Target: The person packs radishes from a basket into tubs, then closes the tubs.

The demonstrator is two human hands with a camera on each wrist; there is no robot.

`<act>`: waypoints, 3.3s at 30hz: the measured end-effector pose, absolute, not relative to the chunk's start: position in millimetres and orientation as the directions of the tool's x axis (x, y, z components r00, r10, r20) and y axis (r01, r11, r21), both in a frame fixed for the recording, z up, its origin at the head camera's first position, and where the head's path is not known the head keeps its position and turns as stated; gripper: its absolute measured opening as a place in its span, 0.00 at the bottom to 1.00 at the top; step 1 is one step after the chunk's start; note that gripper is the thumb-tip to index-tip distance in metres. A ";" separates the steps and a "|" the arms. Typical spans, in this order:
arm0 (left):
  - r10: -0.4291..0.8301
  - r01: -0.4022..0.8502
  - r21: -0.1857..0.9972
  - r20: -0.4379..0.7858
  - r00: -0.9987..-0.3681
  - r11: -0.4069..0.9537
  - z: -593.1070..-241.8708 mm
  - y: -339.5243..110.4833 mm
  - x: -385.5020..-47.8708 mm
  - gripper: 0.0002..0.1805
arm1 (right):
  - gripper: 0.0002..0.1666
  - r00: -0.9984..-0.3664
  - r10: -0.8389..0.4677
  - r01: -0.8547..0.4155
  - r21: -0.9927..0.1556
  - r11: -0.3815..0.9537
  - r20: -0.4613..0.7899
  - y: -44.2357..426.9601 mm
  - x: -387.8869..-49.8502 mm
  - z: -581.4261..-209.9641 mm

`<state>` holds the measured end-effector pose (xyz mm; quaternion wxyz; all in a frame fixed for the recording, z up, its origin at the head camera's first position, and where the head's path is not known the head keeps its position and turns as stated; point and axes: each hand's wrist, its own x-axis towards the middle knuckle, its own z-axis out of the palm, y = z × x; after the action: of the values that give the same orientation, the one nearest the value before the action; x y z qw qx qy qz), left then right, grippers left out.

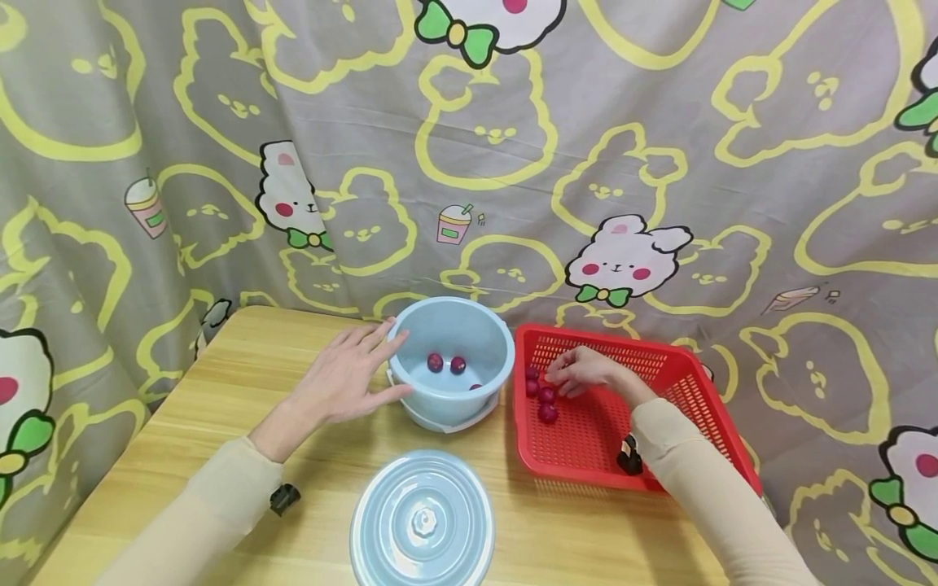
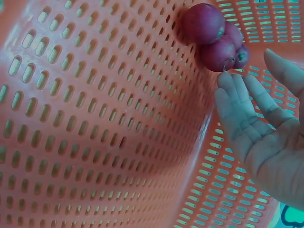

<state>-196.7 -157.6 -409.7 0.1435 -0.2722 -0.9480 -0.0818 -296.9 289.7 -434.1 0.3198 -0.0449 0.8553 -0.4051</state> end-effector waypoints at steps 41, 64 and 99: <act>0.493 0.541 0.070 0.327 -0.806 0.838 -409.1 -157.1 -195.7 0.49 | 0.15 -0.773 -0.368 0.149 -0.711 0.687 -0.517 284.5 -294.9 -449.6; 0.487 0.534 0.087 0.309 -0.817 0.841 -407.4 -156.0 -195.0 0.49 | 0.23 -0.817 -0.364 0.179 -0.796 0.578 -0.448 297.4 -290.8 -423.1; 0.485 0.532 0.091 0.307 -0.819 0.842 -406.7 -155.6 -194.3 0.49 | 0.28 -0.919 -0.298 0.109 -0.892 0.439 -0.258 280.0 -273.9 -369.3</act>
<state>-194.3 -155.6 -406.7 0.1372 -0.2676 -0.9498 -0.0864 -273.9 280.0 -369.3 0.1929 -0.0573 0.8260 -0.5265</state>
